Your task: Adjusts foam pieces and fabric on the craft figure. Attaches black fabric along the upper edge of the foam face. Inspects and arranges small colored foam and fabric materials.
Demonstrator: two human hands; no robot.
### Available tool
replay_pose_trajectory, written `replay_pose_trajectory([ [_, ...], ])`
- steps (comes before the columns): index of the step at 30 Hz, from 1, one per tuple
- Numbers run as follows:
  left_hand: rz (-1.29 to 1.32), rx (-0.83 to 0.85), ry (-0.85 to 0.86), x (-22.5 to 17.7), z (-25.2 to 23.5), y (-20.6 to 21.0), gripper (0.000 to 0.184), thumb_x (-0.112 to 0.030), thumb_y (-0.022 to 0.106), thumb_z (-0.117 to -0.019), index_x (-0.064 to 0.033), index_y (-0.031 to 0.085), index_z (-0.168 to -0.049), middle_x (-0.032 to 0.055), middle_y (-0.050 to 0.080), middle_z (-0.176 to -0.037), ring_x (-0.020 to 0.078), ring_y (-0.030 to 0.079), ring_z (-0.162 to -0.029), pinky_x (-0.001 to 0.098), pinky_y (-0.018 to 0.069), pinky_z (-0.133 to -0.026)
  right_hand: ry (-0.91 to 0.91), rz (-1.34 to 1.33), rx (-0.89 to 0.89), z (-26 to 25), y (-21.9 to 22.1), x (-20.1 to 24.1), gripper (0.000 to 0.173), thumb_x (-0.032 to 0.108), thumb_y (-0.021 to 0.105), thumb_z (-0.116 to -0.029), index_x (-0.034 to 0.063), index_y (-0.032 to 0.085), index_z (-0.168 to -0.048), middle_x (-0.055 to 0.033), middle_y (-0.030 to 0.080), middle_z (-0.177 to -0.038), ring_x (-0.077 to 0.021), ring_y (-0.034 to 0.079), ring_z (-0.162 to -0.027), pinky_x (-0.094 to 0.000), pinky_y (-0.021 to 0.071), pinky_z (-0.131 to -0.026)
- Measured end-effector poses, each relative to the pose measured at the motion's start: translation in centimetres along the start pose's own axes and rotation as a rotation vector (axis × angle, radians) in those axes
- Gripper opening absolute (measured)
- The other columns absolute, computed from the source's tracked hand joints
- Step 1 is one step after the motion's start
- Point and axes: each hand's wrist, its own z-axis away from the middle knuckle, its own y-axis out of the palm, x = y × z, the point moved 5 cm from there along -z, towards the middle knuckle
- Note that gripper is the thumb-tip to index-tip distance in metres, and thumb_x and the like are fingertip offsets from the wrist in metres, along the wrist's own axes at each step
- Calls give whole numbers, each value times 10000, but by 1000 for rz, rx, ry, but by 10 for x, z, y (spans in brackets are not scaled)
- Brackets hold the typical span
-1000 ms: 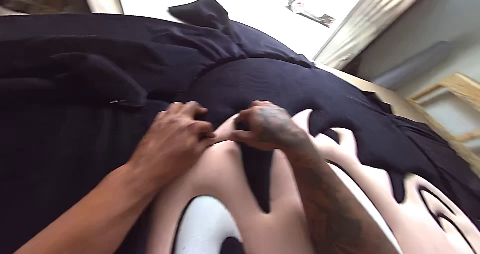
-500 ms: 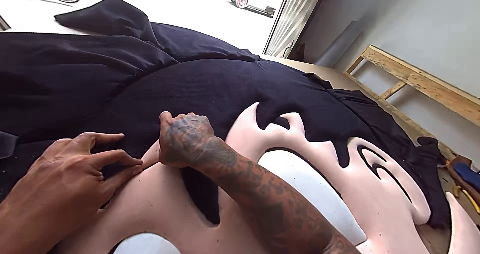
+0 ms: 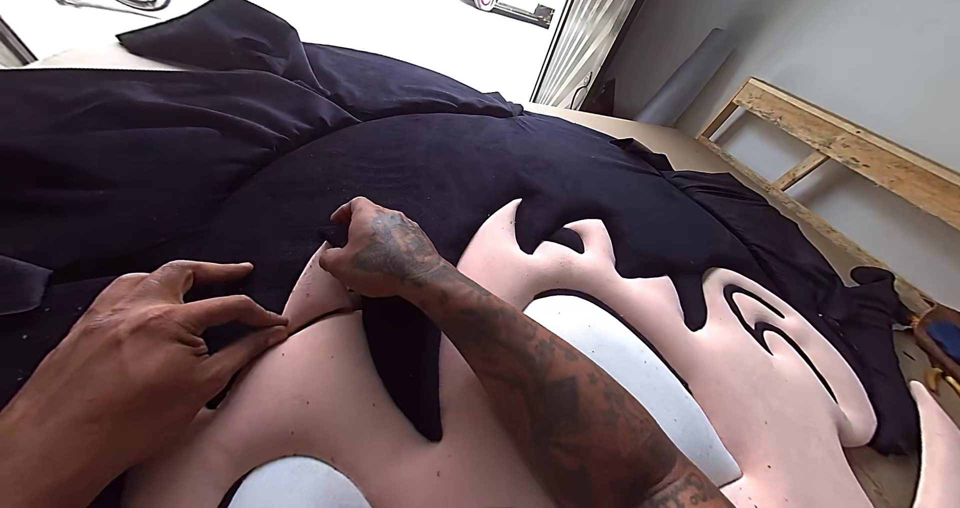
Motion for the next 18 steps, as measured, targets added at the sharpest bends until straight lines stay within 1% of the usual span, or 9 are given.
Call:
replay_pose_trajectory([
  [2,-2,1,-4,2,0,1,96,-320,845,-782,-267,827,-860,98,644,-1340,384,590,-1164,619,454,-948,-40,-72,19,-2,3,1,470,284,726,-884,123,646,-1319,-99,722,-1015,-262,704,-904,-542,568,-727],
  [3,-3,0,-5,2,1,1,96,-323,841,-783,-271,826,-863,92,641,-1341,379,589,-1163,613,457,-945,-58,-104,34,-3,5,1,441,273,737,-882,100,670,-1282,-105,724,-1008,-260,707,-905,-542,572,-737],
  [4,-7,-2,-7,4,1,2,101,-339,834,-785,-281,827,-867,82,639,-1343,370,587,-1166,606,459,-948,-71,-115,47,-4,7,1,387,279,748,-879,87,704,-1212,-103,730,-966,-251,714,-874,-536,577,-718],
  [5,-10,-5,-9,5,1,2,105,-351,830,-786,-286,826,-868,76,641,-1341,365,586,-1171,603,459,-949,-74,-101,58,-5,8,2,350,306,757,-876,92,731,-1151,-92,729,-930,-243,709,-855,-531,566,-701],
  [7,-20,-18,-5,8,2,3,111,-378,820,-786,-297,825,-863,65,649,-1331,358,588,-1163,596,461,-943,-66,-37,66,-4,11,4,367,400,776,-855,113,749,-1083,-69,720,-881,-235,697,-826,-524,550,-665],
  [10,-33,-28,4,11,2,4,127,-411,807,-785,-313,823,-865,49,653,-1327,343,596,-1143,589,462,-932,-59,71,72,-3,14,9,418,457,754,-875,122,724,-1124,-59,715,-891,-235,698,-829,-521,551,-655],
  [14,-53,-49,14,12,1,6,181,-486,765,-787,-344,804,-892,14,649,-1322,333,588,-1138,576,461,-909,-76,57,71,-5,14,7,420,393,755,-883,112,710,-1192,-81,719,-944,-258,700,-873,-540,557,-689],
  [16,-75,-72,10,6,0,3,272,-523,715,-813,-312,787,-970,7,657,-1301,324,592,-1159,580,481,-919,-85,3,59,-6,7,1,446,364,764,-880,104,703,-1236,-120,725,-993,-296,704,-912,-592,563,-729],
  [18,-99,-82,-38,1,0,-8,285,-474,650,-900,-275,748,-1079,-23,681,-1251,266,611,-1185,540,510,-960,-73,-55,20,-12,1,-7,448,369,767,-849,132,712,-1226,-106,729,-1003,-281,706,-929,-594,569,-763],
])
